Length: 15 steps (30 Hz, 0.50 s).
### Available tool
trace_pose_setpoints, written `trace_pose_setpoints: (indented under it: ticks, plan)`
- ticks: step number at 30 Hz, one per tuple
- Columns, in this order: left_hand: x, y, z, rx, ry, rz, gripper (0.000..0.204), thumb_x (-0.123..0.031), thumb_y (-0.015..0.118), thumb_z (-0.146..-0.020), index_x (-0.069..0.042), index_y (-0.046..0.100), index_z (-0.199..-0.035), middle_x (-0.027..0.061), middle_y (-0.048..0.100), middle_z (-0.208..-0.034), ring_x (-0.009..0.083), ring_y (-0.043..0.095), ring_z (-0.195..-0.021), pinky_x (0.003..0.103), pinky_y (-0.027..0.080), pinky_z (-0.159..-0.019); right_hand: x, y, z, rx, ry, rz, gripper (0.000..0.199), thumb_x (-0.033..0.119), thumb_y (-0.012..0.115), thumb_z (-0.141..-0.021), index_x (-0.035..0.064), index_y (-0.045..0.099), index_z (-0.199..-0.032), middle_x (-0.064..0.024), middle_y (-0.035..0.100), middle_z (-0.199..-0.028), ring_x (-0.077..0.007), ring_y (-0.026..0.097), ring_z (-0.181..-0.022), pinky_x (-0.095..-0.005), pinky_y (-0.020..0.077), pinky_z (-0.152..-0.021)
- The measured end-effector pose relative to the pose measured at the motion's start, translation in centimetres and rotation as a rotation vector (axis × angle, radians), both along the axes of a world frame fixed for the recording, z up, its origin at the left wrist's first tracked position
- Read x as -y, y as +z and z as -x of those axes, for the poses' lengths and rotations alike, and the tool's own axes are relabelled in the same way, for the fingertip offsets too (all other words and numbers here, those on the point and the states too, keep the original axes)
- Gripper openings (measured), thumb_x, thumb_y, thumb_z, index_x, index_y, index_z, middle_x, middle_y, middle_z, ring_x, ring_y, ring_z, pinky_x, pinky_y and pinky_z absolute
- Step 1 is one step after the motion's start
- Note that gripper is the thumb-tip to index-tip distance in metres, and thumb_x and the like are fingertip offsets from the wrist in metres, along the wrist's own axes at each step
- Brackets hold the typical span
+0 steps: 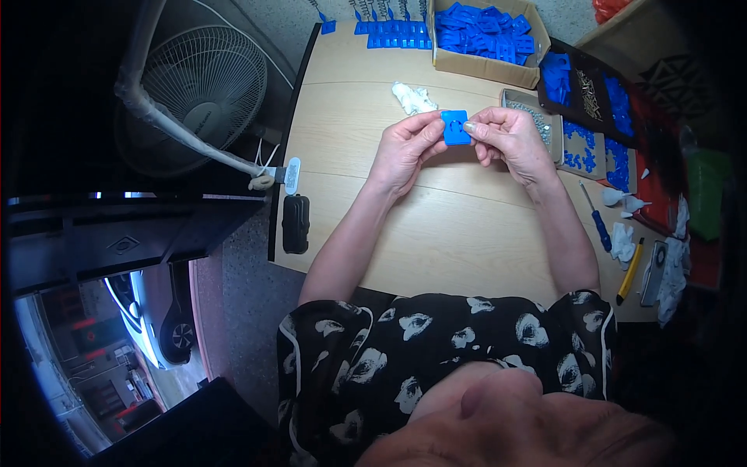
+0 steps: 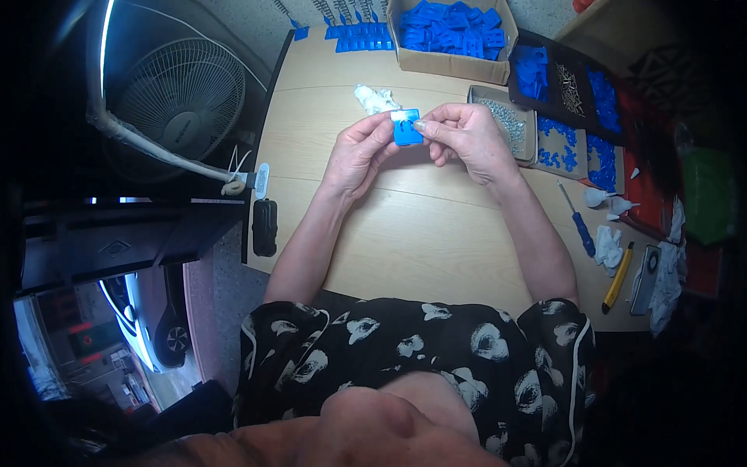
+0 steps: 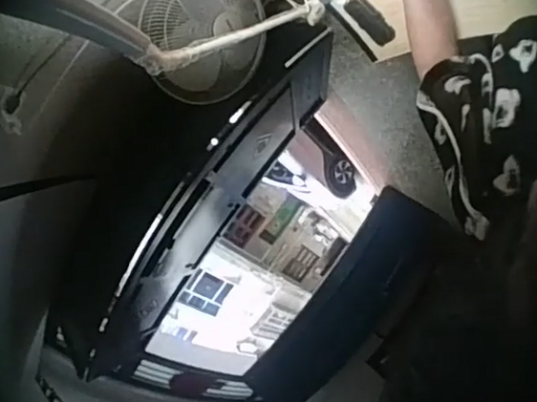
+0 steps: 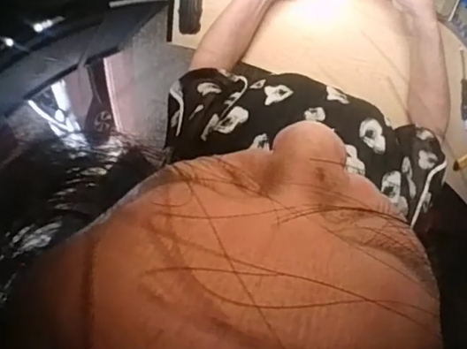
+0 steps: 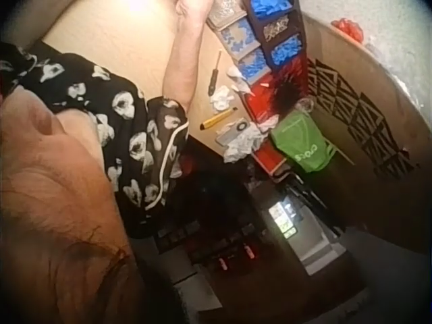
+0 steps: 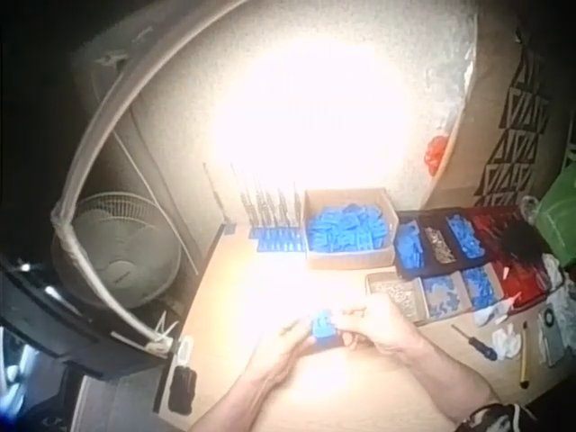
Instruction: The person assembles small blue plastic blocks and white plastic pins at a workbench using glue and a utility knife.
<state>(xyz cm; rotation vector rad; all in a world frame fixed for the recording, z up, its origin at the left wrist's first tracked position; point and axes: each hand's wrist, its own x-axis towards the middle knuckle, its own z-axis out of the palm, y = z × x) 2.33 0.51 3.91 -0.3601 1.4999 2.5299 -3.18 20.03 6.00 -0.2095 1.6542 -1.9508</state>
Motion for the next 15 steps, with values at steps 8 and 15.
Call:
trace_pose_setpoints:
  ticks: [8, 15]
  plan:
    - [0.0, 0.6, 0.1, -0.106, 0.048, 0.158, 0.032, -0.011, 0.069, -0.092, 0.005, 0.062, -0.118, 0.0116, 0.068, -0.102, 0.0108, 0.066, -0.086, 0.022, 0.056, -0.077, 0.2, -0.3, 0.3, -0.051, -0.047, -0.035, 0.016, 0.013, 0.071, -0.089, -0.0006, 0.066, -0.096, -0.0028, 0.065, -0.070, -0.0060, 0.059, -0.055, -0.0184, 0.0481, -0.050]
    - [-0.2, 1.3, 0.5, -0.178, 0.065, 0.244, 0.028, -0.007, 0.069, -0.091, 0.004, 0.065, -0.116, 0.0113, 0.070, -0.102, 0.0120, 0.067, -0.088, 0.025, 0.056, -0.081, 0.0, 0.1, 0.4, -0.172, -0.067, 0.004, 0.018, 0.011, 0.072, -0.089, -0.0024, 0.068, -0.099, -0.0030, 0.066, -0.075, -0.0048, 0.060, -0.061, -0.0177, 0.0509, -0.056]
